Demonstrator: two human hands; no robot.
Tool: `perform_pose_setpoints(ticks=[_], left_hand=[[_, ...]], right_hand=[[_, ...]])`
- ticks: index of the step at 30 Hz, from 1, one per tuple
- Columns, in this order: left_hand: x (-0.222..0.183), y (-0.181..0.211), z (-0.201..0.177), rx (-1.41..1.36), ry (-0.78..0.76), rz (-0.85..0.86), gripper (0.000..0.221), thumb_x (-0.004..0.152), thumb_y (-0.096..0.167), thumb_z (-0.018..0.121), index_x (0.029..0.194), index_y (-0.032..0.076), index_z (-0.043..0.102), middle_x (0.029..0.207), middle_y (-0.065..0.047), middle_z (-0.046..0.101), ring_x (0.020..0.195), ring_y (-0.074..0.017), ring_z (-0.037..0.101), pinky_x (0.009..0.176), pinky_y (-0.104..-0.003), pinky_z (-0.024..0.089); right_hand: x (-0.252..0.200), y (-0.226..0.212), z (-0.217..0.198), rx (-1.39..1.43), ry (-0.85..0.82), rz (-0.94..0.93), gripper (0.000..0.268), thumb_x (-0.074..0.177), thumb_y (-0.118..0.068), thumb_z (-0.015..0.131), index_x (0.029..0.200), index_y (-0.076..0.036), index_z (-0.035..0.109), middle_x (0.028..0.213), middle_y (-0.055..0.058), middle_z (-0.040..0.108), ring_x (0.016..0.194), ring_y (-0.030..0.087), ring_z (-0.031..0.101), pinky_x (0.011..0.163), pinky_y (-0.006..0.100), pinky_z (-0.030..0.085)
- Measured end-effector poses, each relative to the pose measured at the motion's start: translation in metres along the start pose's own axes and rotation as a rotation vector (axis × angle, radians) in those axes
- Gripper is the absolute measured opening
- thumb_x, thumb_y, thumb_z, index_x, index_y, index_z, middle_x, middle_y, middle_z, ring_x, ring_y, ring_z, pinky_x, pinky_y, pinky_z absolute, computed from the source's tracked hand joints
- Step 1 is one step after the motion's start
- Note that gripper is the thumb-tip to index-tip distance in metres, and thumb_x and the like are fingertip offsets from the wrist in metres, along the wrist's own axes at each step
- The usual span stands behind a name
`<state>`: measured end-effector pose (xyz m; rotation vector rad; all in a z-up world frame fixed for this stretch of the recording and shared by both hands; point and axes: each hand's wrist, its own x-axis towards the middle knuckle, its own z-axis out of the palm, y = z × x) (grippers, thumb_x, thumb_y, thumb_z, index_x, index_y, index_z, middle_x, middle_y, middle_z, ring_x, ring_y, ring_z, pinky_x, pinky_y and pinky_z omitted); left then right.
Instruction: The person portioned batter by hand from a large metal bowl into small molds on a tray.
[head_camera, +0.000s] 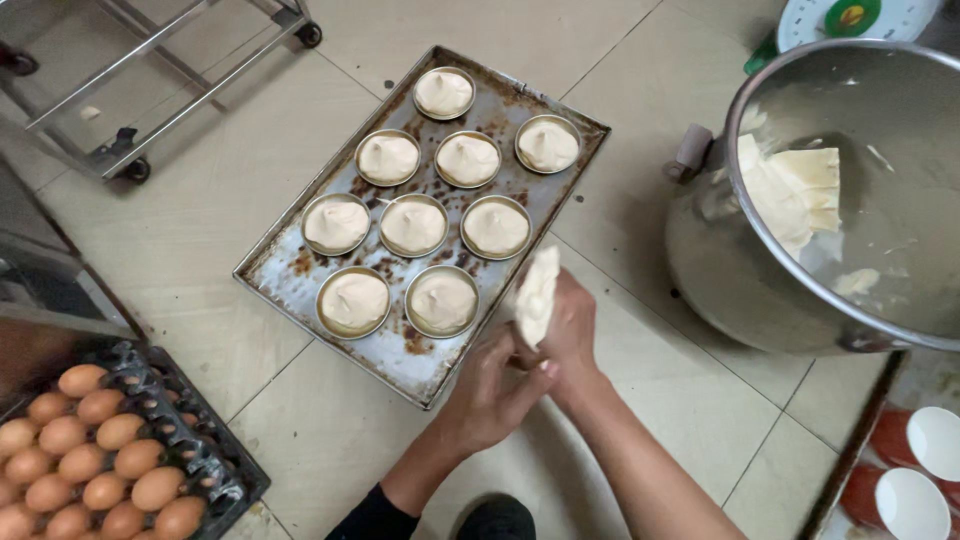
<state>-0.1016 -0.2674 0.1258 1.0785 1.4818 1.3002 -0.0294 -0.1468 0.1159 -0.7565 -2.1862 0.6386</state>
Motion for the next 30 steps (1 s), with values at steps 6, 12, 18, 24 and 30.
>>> perform_pose_setpoints(ticks=[6,12,18,24,30], left_hand=[[-0.001,-0.021,-0.022,-0.080,0.239,-0.076,0.029,0.092,0.026,0.071,0.105,0.001,0.069,0.090,-0.002,0.074,0.085,-0.0087,0.067,0.075,-0.028,0.056],[-0.002,-0.059,-0.043,-0.125,0.348,-0.249,0.028,0.092,0.027,0.070,0.096,0.000,0.075,0.083,-0.004,0.073,0.077,-0.0108,0.066,0.069,-0.030,0.054],[0.006,-0.093,-0.069,0.068,0.405,-0.364,0.032,0.090,0.028,0.066,0.089,-0.002,0.073,0.078,-0.012,0.075,0.075,-0.0222,0.073,0.066,-0.036,0.056],[0.037,-0.049,-0.117,0.659,0.440,-0.134,0.031,0.089,0.027,0.069,0.075,-0.001,0.071,0.071,-0.026,0.067,0.072,-0.0454,0.067,0.064,-0.053,0.052],[0.055,-0.048,-0.119,0.825,0.608,0.125,0.032,0.094,0.027,0.066,0.078,0.001,0.070,0.078,-0.025,0.069,0.077,-0.0438,0.067,0.070,-0.053,0.053]], right_hand=[[-0.037,-0.038,0.020,0.302,-0.330,0.057,0.041,0.074,-0.010,0.070,0.113,0.001,0.065,0.100,0.021,0.070,0.081,0.042,0.067,0.068,0.045,0.055],[-0.049,-0.031,0.044,-0.003,-0.749,0.081,0.026,0.081,-0.018,0.071,0.100,-0.002,0.065,0.094,0.021,0.070,0.087,0.041,0.069,0.078,0.048,0.056],[-0.059,-0.042,0.057,-0.013,-0.866,0.144,0.051,0.087,-0.017,0.065,0.127,0.009,0.046,0.114,0.032,0.057,0.078,0.048,0.065,0.071,0.054,0.053],[-0.061,-0.040,0.038,0.208,-0.625,0.182,0.061,0.089,-0.017,0.058,0.149,-0.008,0.046,0.104,0.023,0.072,0.083,0.042,0.069,0.072,0.051,0.054],[-0.056,-0.029,0.046,0.218,-0.627,0.477,0.031,0.098,-0.034,0.060,0.118,-0.011,0.068,0.083,0.016,0.076,0.072,0.031,0.074,0.067,0.042,0.057]])
